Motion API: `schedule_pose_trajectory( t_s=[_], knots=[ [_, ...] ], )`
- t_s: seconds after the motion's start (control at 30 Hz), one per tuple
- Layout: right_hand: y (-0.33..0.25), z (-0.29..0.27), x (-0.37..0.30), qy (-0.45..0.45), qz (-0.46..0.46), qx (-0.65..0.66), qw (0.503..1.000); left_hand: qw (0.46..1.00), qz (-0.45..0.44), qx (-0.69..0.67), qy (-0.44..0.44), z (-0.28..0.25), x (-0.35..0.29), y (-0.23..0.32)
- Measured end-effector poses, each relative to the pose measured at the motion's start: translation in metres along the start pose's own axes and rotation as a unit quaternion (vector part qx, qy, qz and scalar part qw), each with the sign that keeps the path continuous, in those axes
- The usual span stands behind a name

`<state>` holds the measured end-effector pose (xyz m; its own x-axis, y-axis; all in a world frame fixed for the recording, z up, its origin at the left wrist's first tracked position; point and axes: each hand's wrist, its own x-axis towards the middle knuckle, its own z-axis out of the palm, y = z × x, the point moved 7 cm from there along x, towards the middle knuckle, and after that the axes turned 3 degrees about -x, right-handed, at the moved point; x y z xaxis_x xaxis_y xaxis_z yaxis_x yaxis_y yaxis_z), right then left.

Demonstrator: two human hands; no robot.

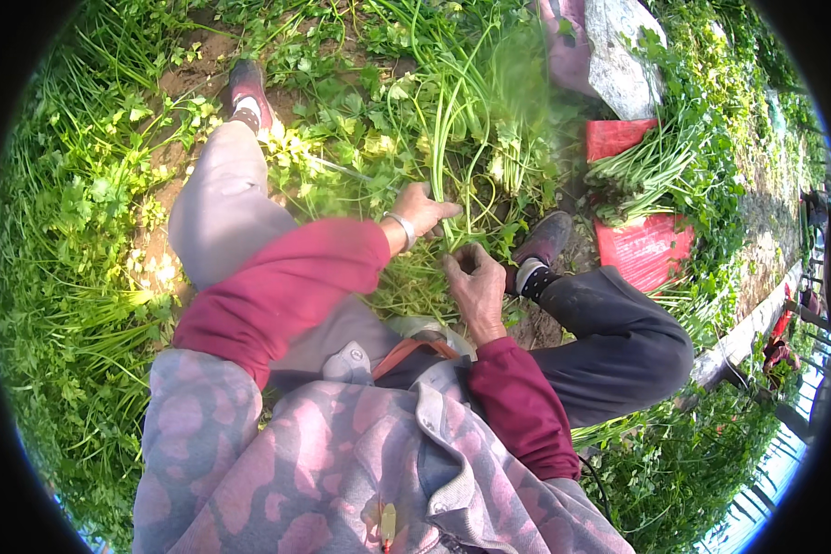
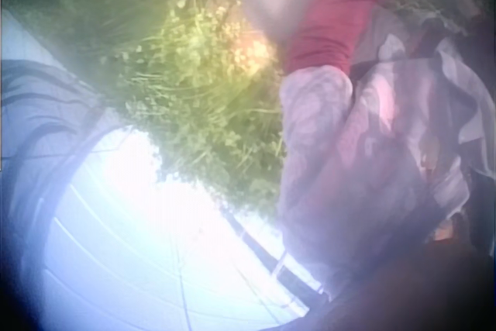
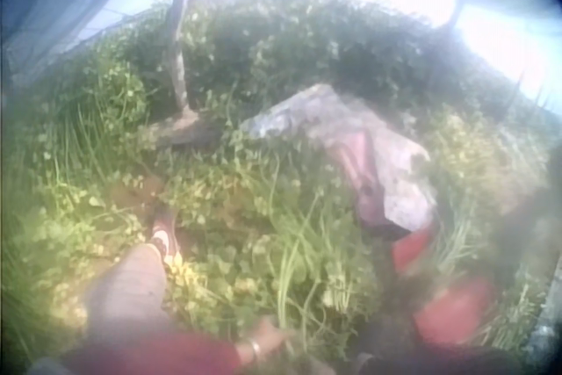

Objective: The person sits on the ground and repeatedly picks up bunches of green vegetables, trims the stems and leaves by hand, and places the trimmed portions into a red crate.

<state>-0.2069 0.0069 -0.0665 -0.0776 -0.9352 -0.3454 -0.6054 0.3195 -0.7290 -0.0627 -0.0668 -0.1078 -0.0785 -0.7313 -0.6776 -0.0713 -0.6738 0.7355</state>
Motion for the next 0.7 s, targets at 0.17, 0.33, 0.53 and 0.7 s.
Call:
schedule_pose_trajectory(
  t_s=[0.17, 0.33, 0.53, 0.7],
  knots=[
    [0.013, -0.002, 0.007, 0.005, 0.029, -0.006, 1.0, 1.0, 0.018, 0.004, -0.012, 0.001, -0.002, 0.006],
    [0.003, 0.003, 0.014, -0.015, 0.023, -0.062, 0.998, 1.0, 0.017, 0.023, 0.009, -0.004, -0.005, 0.005],
    [-0.012, 0.005, 0.017, 0.002, -0.055, -0.102, 0.993, 0.999, 0.025, 0.027, 0.033, -0.015, -0.004, 0.007],
    [-0.017, 0.001, 0.019, -0.016, -0.013, -0.099, 0.995, 1.0, 0.017, 0.015, 0.01, -0.014, 0.0, 0.0]
  ],
)
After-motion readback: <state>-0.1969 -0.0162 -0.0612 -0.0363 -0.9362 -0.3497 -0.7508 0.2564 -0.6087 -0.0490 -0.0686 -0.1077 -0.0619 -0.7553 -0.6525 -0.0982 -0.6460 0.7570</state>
